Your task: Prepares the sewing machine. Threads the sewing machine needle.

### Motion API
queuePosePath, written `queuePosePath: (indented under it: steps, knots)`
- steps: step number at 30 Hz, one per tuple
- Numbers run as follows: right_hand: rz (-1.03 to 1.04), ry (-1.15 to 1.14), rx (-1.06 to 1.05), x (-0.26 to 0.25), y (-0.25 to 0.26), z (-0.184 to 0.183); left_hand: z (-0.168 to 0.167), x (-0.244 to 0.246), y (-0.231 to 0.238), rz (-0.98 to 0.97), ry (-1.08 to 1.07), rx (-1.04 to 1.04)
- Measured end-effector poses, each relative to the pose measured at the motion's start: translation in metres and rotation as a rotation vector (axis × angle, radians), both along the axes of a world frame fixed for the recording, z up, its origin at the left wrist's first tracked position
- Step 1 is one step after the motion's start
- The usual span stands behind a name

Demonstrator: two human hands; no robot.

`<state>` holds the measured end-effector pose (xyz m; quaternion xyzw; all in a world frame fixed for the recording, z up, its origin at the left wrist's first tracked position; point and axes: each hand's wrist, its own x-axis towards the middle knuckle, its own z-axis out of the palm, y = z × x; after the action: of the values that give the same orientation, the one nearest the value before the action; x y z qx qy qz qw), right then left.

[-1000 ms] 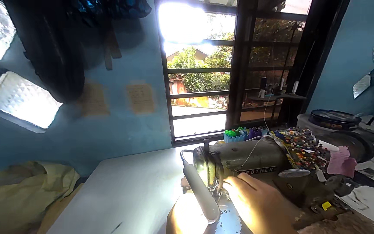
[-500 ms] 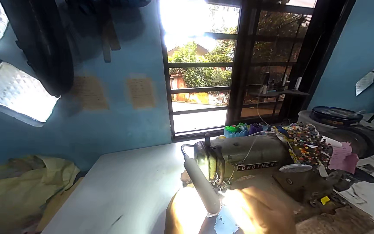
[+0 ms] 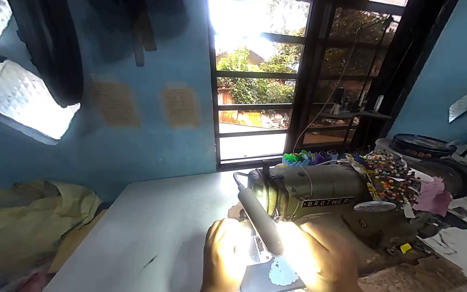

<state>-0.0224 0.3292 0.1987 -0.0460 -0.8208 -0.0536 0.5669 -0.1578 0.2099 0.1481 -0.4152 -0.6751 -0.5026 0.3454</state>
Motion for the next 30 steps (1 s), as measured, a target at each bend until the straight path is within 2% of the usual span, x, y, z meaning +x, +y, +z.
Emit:
queuePosePath:
  steps: [5,11,16,19,21,26,28,30]
  knots:
    - [0.052,-0.097,-0.115,0.001,-0.007,-0.004,0.002,0.001,0.002,0.007,-0.036,-0.028]
    - [0.01,-0.034,0.031,-0.002,0.007,-0.004,-0.003,0.0,0.004,-0.07,-0.047,-0.011]
    - [0.135,-0.069,0.229,0.002,0.026,-0.001,-0.002,0.001,0.003,-0.076,0.014,-0.007]
    - [0.063,-0.088,0.288,0.007,0.029,0.008,-0.004,0.002,0.003,-0.078,0.033,-0.019]
    - [0.06,-0.122,0.272,0.005,0.028,0.01,-0.006,0.003,0.002,-0.097,0.022,-0.042]
    - [0.197,-0.098,0.283,0.003,0.032,0.002,-0.005,0.006,-0.001,-0.152,0.017,-0.088]
    - [0.145,-0.069,0.222,0.004,0.031,-0.004,-0.004,0.006,-0.002,-0.173,0.006,-0.091]
    - [0.031,-0.067,0.073,0.005,0.021,-0.01,-0.005,0.006,-0.002,-0.204,0.011,-0.1]
